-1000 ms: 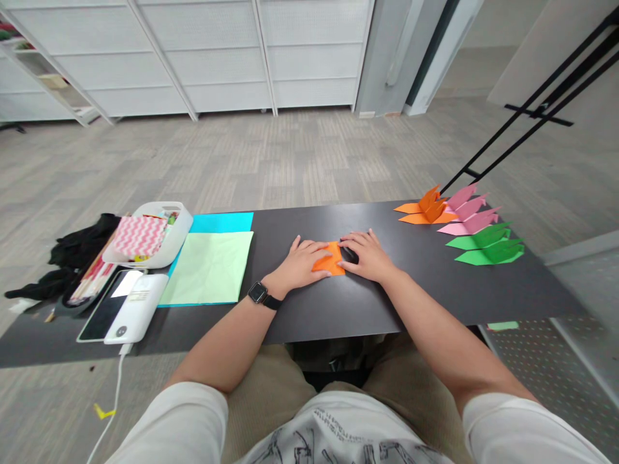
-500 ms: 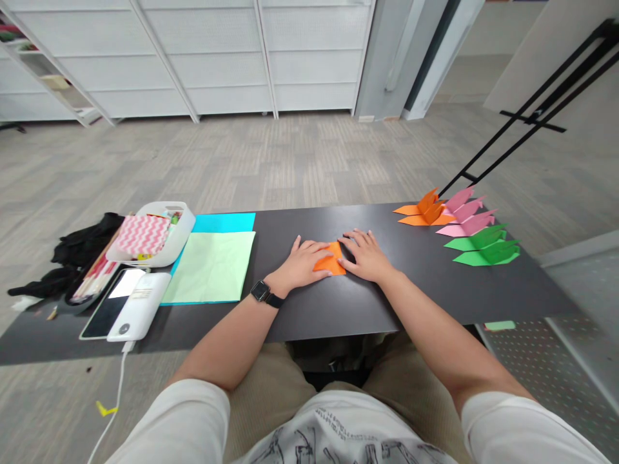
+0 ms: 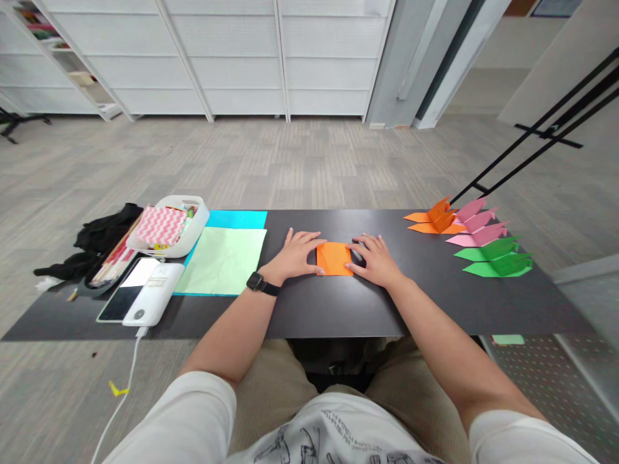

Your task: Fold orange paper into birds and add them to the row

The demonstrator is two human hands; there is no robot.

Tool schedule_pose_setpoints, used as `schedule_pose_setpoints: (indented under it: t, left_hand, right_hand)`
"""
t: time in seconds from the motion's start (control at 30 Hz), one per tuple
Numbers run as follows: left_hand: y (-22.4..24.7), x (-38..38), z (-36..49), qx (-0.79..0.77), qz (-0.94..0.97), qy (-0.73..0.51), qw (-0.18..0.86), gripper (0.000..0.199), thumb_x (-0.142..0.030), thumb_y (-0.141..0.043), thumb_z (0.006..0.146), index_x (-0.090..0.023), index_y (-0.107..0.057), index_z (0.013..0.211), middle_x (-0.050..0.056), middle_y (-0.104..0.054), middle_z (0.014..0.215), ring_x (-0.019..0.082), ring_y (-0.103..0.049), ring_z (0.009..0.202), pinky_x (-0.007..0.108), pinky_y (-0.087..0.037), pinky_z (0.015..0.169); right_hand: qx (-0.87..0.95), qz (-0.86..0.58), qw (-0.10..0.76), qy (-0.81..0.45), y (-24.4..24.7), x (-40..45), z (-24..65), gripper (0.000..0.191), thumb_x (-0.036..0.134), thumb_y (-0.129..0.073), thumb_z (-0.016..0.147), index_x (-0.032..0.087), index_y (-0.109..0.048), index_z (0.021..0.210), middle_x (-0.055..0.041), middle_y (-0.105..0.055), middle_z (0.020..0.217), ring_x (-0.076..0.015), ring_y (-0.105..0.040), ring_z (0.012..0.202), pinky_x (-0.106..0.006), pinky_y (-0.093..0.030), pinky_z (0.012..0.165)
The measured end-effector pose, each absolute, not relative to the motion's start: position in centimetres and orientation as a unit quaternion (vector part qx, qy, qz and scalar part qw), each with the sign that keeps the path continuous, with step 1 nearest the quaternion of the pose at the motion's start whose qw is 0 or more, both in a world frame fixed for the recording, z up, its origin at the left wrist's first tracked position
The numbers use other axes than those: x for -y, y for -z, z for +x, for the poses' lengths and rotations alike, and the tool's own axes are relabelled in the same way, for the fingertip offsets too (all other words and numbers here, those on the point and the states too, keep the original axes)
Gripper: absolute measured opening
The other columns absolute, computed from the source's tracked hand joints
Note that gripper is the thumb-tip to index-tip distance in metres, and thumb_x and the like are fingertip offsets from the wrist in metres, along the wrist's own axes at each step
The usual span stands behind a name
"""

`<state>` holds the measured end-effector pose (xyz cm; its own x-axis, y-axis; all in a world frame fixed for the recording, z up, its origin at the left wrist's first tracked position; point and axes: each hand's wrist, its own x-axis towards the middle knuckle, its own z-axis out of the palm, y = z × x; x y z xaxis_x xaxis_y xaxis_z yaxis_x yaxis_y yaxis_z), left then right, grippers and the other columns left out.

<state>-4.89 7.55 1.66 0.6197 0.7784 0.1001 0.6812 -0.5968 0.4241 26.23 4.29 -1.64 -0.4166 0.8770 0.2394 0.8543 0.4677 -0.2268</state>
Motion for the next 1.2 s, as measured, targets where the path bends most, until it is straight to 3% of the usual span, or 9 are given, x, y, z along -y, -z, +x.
schedule_pose_setpoints:
  t: [0.07,0.2,0.43,0.77,0.9,0.97,1.07,1.2]
  left_hand:
    - [-1.9,-8.3,-6.0,-0.45,0.857,-0.179,0.173,0.076,-0.06,-0.078,0.09,-0.03,-0.055,0.156,0.011,-0.053,0.165,0.034,-0.045,0.154,0.069,-0.012,0.135]
    - [-1.8,-8.7,-5.8,-0.514,0.808,-0.241,0.157,0.046,-0.051,-0.064,0.103,-0.024,-0.065,0.14,0.01,-0.066,0.148,0.03,-0.057,0.143,0.056,-0.03,0.132]
    - [-1.2,-7.7,-3.2,-0.518,0.808,-0.218,0.18,0.028,-0.047,-0.072,0.097,-0.025,-0.075,0.114,0.008,-0.067,0.143,0.031,-0.059,0.139,0.063,-0.027,0.132]
    - [-1.2,-7.3,-2.9,-0.435,0.819,-0.292,0.237,0.048,-0.041,-0.068,0.099,-0.027,-0.066,0.145,0.008,-0.071,0.138,0.027,-0.064,0.127,0.048,-0.047,0.119]
    - [-1.1,-7.2,-2.7,-0.436,0.803,-0.316,0.257,0.057,-0.032,-0.07,0.098,-0.028,-0.059,0.153,0.006,-0.074,0.13,0.025,-0.068,0.119,0.051,-0.042,0.123]
    - [-1.2,-7.1,-2.6,-0.456,0.781,-0.328,0.272,0.06,-0.026,-0.071,0.095,-0.028,-0.058,0.154,0.003,-0.077,0.115,0.023,-0.071,0.11,0.051,-0.043,0.122]
    - [-1.4,-7.1,-2.7,-0.504,0.725,-0.375,0.282,0.054,-0.019,-0.07,0.093,-0.025,-0.063,0.146,0.001,-0.076,0.1,0.021,-0.073,0.1,0.043,-0.053,0.109]
    - [-1.5,-7.9,-3.6,-0.546,0.628,-0.496,0.247,0.043,-0.02,-0.071,0.094,-0.021,-0.065,0.136,0.001,-0.073,0.095,0.018,-0.071,0.094,0.034,-0.056,0.096]
  right_hand:
    - [0.835,-0.523,0.171,-0.025,1.7,-4.5,26.2,0.052,0.059,-0.063,0.1,0.03,-0.067,0.143,-0.0139,-0.061,0.15,-0.0411,-0.049,0.148,-0.076,-0.029,0.126]
    - [0.819,-0.541,0.188,-0.005,1.9,-4.8,26.1,0.047,0.054,-0.052,0.106,0.028,-0.069,0.142,-0.0153,-0.063,0.148,-0.0402,-0.054,0.143,-0.074,-0.033,0.125]
    - [0.826,-0.532,0.184,0.004,1.9,-4.8,25.9,0.051,0.054,-0.059,0.103,0.026,-0.066,0.145,-0.0157,-0.065,0.147,-0.0408,-0.056,0.14,-0.074,-0.031,0.125]
    - [0.823,-0.538,0.184,0.004,1.3,-4.5,24.9,0.055,0.056,-0.061,0.101,0.024,-0.065,0.146,-0.0173,-0.063,0.148,-0.0412,-0.054,0.142,-0.074,-0.024,0.128]
    - [0.807,-0.553,0.204,0.018,1.7,-4.4,24.5,0.056,0.057,-0.063,0.1,0.021,-0.067,0.143,-0.0205,-0.052,0.16,-0.0438,-0.045,0.15,-0.075,-0.025,0.127]
    - [0.794,-0.561,0.235,0.01,1.7,-4.8,24.6,0.054,0.055,-0.063,0.1,0.022,-0.067,0.143,-0.0197,-0.051,0.161,-0.0434,-0.044,0.152,-0.075,-0.026,0.127]
    - [0.76,-0.568,0.314,-0.018,1.1,-6.1,25.1,0.051,0.049,-0.062,0.101,0.026,-0.064,0.146,-0.0175,-0.055,0.158,-0.0393,-0.051,0.147,-0.07,-0.034,0.126]
    - [0.707,-0.562,0.425,-0.06,0.5,-8.6,25.2,0.042,0.042,-0.061,0.099,0.024,-0.068,0.137,-0.0156,-0.067,0.135,-0.0318,-0.063,0.131,-0.055,-0.048,0.119]
